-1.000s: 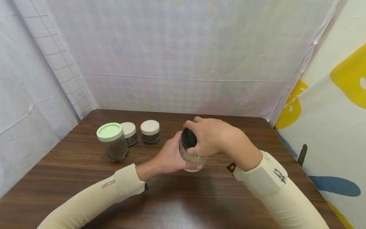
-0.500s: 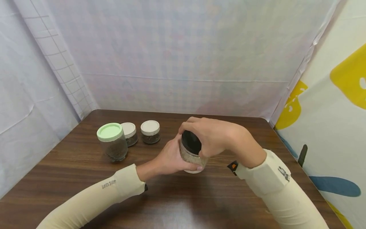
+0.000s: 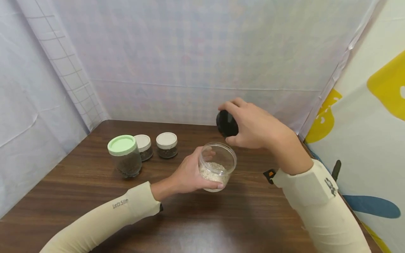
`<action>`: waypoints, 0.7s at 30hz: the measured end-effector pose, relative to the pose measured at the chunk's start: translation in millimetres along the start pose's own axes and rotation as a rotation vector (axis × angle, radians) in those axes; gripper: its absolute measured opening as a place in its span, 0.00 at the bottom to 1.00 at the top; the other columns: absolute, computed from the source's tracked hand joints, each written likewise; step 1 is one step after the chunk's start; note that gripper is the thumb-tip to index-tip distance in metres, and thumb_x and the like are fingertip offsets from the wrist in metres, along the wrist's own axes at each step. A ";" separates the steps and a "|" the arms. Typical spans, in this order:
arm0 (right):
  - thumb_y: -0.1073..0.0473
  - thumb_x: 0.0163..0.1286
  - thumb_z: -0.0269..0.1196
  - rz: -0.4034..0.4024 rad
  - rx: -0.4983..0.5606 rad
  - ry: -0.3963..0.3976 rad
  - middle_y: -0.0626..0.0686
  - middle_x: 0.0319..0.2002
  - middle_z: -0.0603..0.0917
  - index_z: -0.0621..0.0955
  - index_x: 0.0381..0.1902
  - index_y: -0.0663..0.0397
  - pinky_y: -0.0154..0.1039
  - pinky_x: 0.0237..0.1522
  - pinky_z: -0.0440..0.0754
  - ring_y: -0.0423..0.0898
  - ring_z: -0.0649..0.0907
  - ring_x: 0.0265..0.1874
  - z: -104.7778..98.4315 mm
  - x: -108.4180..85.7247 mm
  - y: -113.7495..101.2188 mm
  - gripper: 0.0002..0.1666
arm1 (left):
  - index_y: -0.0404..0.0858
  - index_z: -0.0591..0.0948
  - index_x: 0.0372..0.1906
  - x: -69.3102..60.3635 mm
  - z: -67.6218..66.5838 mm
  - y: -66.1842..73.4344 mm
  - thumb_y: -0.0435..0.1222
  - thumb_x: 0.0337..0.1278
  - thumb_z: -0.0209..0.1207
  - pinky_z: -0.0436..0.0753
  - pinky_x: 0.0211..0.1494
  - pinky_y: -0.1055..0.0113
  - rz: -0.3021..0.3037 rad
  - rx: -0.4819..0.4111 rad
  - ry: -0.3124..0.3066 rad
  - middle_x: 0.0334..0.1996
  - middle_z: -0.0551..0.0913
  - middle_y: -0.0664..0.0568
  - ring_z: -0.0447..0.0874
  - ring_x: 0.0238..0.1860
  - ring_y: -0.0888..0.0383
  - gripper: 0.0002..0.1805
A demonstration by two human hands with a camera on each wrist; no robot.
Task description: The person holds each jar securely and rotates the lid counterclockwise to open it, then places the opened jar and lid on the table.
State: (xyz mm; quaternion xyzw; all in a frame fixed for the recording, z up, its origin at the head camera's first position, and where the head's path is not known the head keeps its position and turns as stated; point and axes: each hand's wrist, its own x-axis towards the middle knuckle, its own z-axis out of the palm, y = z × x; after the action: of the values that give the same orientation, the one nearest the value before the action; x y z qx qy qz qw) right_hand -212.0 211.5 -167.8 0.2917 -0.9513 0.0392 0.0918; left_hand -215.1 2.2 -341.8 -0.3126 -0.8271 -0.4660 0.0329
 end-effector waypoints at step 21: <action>0.44 0.64 0.70 0.291 -0.016 -0.248 0.76 0.65 0.67 0.64 0.72 0.59 0.67 0.48 0.78 0.74 0.77 0.53 97.9 16.2 116.5 0.47 | 0.46 0.58 0.76 2.7 -0.3 3.3 0.57 0.32 0.81 0.76 0.67 0.52 -0.012 0.020 0.021 0.68 0.76 0.51 0.74 0.68 0.55 0.63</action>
State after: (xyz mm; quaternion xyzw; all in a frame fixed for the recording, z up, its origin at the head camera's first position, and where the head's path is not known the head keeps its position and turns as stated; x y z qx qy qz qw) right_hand -305.5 286.4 -263.0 0.1529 -0.9877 0.0085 -0.0304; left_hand -215.6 4.5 -338.2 -0.3024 -0.8332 -0.4611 0.0417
